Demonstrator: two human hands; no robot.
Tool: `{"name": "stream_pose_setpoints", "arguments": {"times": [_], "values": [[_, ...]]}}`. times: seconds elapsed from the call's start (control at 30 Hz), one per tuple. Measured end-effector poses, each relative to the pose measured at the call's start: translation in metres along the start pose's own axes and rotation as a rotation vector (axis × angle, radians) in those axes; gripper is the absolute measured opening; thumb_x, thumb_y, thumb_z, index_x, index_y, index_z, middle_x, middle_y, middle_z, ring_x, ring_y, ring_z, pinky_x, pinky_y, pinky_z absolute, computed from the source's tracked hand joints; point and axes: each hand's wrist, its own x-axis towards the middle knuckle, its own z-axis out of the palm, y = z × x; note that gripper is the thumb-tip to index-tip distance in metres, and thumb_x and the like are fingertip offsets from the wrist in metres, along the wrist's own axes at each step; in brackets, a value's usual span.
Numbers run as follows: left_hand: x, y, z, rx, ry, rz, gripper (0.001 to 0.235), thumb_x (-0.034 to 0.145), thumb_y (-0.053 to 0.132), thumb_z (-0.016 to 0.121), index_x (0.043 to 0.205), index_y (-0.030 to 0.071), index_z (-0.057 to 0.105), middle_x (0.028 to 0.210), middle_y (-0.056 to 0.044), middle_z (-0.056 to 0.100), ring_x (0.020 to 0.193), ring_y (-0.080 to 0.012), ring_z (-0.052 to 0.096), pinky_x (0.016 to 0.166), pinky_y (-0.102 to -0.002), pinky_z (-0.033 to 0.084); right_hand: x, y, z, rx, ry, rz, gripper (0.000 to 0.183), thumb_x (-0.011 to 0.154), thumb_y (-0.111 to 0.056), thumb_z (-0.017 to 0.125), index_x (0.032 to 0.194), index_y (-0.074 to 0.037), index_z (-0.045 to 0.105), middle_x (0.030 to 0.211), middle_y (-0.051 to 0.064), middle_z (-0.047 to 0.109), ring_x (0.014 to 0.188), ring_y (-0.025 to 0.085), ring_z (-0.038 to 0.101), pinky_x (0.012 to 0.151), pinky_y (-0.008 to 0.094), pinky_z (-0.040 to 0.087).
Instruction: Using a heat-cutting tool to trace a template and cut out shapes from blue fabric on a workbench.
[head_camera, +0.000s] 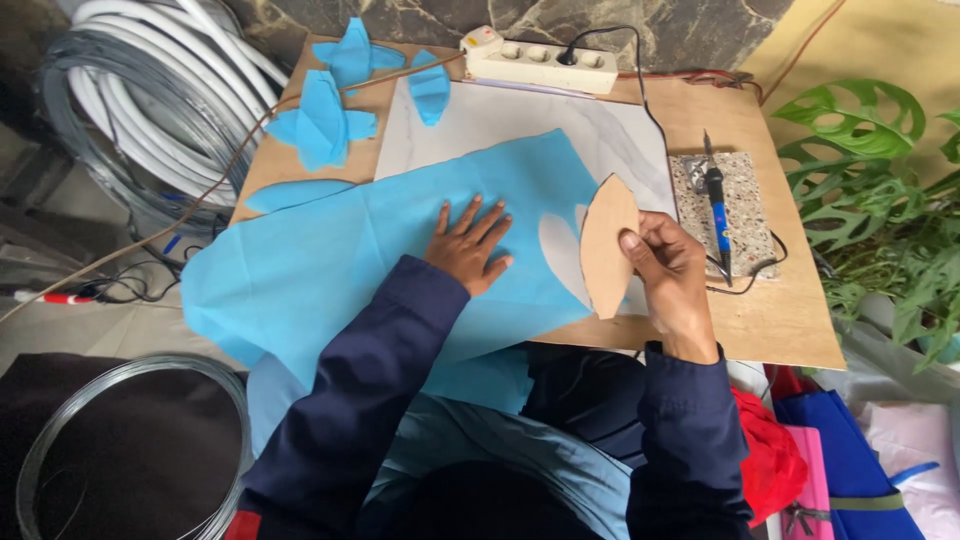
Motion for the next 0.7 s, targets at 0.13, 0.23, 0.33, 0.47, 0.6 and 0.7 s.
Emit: {"name": "stream_pose_setpoints", "arguments": {"times": [0.13, 0.23, 0.33, 0.47, 0.6, 0.7], "values": [[0.006, 0.013, -0.003, 0.024, 0.0, -0.031, 0.058, 0.087, 0.053, 0.03, 0.137, 0.022, 0.028, 0.146, 0.0, 0.02, 0.135, -0.0286, 0.014, 0.105, -0.059, 0.002, 0.001, 0.014, -0.005, 0.009, -0.028, 0.041, 0.018, 0.086, -0.004, 0.056, 0.102, 0.005, 0.056, 0.072, 0.01, 0.057, 0.065, 0.013, 0.057, 0.054, 0.024, 0.051], [0.003, 0.024, -0.008, 0.003, -0.027, -0.069, 0.061, 0.087, 0.054, 0.027, 0.138, 0.02, 0.026, 0.147, -0.001, 0.016, 0.135, -0.0304, 0.011, 0.105, -0.06, 0.0, 0.001, 0.017, -0.008, 0.049, -0.022, 0.071, 0.021, 0.086, -0.006, 0.057, 0.104, 0.004, 0.056, 0.075, 0.01, 0.059, 0.066, 0.012, 0.058, 0.053, 0.023, 0.052], [-0.004, 0.031, -0.018, -0.03, -0.051, -0.071, 0.062, 0.087, 0.053, 0.029, 0.138, 0.019, 0.025, 0.147, -0.002, 0.015, 0.135, -0.0319, 0.01, 0.105, -0.06, 0.001, 0.001, 0.011, -0.003, 0.057, -0.017, 0.073, 0.024, 0.085, -0.006, 0.058, 0.107, 0.004, 0.055, 0.078, 0.01, 0.059, 0.067, 0.012, 0.059, 0.054, 0.023, 0.052], [-0.005, 0.033, -0.022, -0.066, -0.067, -0.07, 0.061, 0.087, 0.052, 0.027, 0.138, 0.017, 0.025, 0.147, -0.004, 0.016, 0.135, -0.0314, 0.01, 0.105, -0.06, 0.0, 0.001, 0.025, 0.005, -0.025, -0.065, 0.071, 0.018, 0.087, -0.009, 0.057, 0.101, 0.002, 0.056, 0.074, 0.008, 0.055, 0.066, 0.01, 0.052, 0.053, 0.021, 0.047], [0.011, 0.013, 0.019, -0.3, 0.111, -0.156, 0.046, 0.089, 0.027, 0.039, 0.133, 0.015, 0.034, 0.136, -0.004, 0.036, 0.129, -0.0243, 0.032, 0.107, -0.056, 0.012, -0.008, 0.04, 0.046, -0.042, -0.197, 0.16, 0.016, 0.091, -0.014, 0.049, 0.086, -0.001, 0.057, 0.066, 0.003, 0.047, 0.062, 0.011, 0.044, 0.053, 0.021, 0.038], [0.02, -0.042, 0.036, -0.64, 0.429, -0.054, 0.049, 0.078, 0.006, 0.05, 0.126, 0.01, 0.04, 0.122, -0.012, 0.048, 0.117, -0.0305, 0.045, 0.101, -0.044, 0.032, -0.005, 0.066, 0.049, -0.22, -0.311, 0.161, 0.022, 0.09, -0.016, 0.051, 0.081, 0.003, 0.058, 0.059, 0.01, 0.047, 0.059, 0.016, 0.045, 0.052, 0.027, 0.039]]}}
